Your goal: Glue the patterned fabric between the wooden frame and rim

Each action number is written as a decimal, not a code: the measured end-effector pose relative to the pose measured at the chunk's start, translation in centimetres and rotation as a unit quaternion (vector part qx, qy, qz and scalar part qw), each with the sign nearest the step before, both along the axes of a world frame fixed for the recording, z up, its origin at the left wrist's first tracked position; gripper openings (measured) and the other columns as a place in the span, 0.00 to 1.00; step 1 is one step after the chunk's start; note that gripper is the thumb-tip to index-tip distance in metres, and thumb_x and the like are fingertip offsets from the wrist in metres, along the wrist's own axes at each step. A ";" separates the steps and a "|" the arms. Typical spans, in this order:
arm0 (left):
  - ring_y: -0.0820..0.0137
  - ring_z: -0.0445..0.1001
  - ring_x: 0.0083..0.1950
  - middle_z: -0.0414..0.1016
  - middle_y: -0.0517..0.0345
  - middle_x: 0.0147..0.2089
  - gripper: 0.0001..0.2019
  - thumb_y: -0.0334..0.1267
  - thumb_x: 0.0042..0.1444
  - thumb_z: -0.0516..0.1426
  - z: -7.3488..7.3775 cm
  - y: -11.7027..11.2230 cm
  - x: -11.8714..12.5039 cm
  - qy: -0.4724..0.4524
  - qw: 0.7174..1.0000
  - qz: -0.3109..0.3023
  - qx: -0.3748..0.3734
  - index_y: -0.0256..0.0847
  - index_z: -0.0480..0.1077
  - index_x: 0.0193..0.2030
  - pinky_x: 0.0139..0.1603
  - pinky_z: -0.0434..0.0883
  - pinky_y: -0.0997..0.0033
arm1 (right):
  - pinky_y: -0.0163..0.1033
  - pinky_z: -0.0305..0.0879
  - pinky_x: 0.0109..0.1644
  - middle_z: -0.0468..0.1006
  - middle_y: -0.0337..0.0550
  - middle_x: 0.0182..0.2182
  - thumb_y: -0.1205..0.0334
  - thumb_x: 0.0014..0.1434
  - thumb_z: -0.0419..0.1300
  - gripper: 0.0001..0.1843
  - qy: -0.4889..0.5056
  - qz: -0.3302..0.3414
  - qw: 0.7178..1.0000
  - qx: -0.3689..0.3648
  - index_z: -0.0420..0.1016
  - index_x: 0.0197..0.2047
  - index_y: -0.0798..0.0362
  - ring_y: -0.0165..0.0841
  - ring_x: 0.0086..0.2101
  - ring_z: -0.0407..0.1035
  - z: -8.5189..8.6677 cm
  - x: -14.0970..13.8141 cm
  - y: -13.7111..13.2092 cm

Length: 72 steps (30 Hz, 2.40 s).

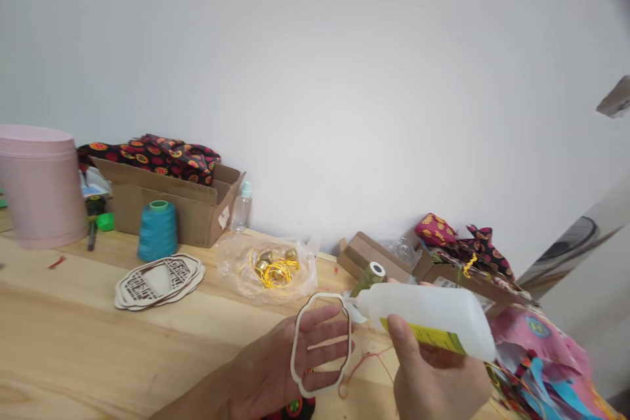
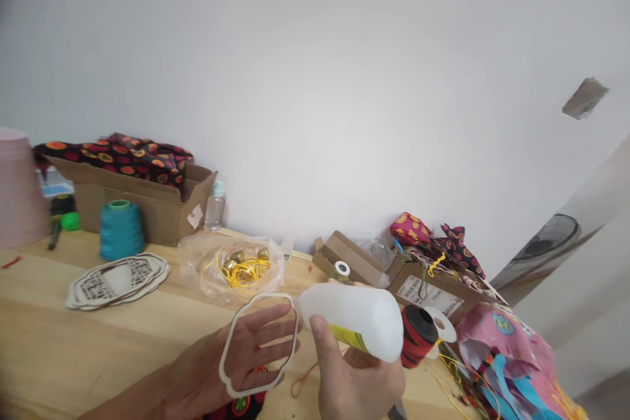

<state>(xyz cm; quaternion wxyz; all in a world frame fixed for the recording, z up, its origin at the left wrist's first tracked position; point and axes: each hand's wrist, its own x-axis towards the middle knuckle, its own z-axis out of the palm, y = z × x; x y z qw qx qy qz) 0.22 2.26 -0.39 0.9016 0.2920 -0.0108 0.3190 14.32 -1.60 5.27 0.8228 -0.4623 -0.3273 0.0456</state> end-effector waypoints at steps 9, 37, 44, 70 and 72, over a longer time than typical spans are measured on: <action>0.61 0.67 0.55 0.70 0.48 0.54 0.18 0.38 0.54 0.53 0.0 -0.2 0.0 -0.007 1.000 0.023 0.003 0.38 0.67 0.51 0.49 0.66 0.65 | 0.37 0.70 0.21 0.77 0.43 0.18 0.62 0.25 0.73 0.21 -0.042 -0.002 0.999 -0.034 0.72 0.25 0.58 0.38 0.21 0.71 0.0 0.3 -0.2; 0.60 0.68 0.54 0.69 0.46 0.55 0.17 0.35 0.57 0.48 -0.5 0.1 0.0 -0.009 1.000 0.019 -0.019 0.36 0.66 0.52 0.50 0.65 0.62 | 0.35 0.71 0.24 0.76 0.40 0.16 0.65 0.22 0.73 0.21 -0.001 0.017 1.000 -0.019 0.72 0.23 0.57 0.34 0.20 0.71 0.0 0.2 0.0; 0.57 0.67 0.53 0.69 0.40 0.53 0.27 0.46 0.51 0.54 -0.3 1.2 -1.0 -0.076 0.992 0.039 -0.095 0.33 0.61 0.55 0.51 0.63 0.55 | 0.27 0.70 0.32 0.78 0.34 0.25 0.65 0.40 0.69 0.17 0.157 0.210 0.965 0.015 0.72 0.36 0.55 0.27 0.29 0.73 -0.5 1.5 1.8; 0.62 0.70 0.48 0.71 0.43 0.48 0.24 0.49 0.57 0.46 0.2 1.3 -1.1 0.008 0.983 0.099 -0.155 0.36 0.60 0.55 0.47 0.65 0.60 | 0.36 0.65 0.47 0.78 0.37 0.36 0.69 0.47 0.64 0.22 0.266 0.430 0.863 -0.009 0.66 0.46 0.50 0.30 0.40 0.71 -3.1 0.0 3.4; 0.60 0.68 0.51 0.70 0.42 0.50 0.24 0.49 0.57 0.46 0.0 1.2 -1.0 -0.003 0.984 0.083 -0.160 0.36 0.60 0.56 0.48 0.64 0.59 | 0.35 0.66 0.45 0.77 0.37 0.35 0.68 0.48 0.64 0.19 0.248 0.398 0.883 0.005 0.67 0.45 0.51 0.30 0.39 0.71 -3.2 -0.1 3.5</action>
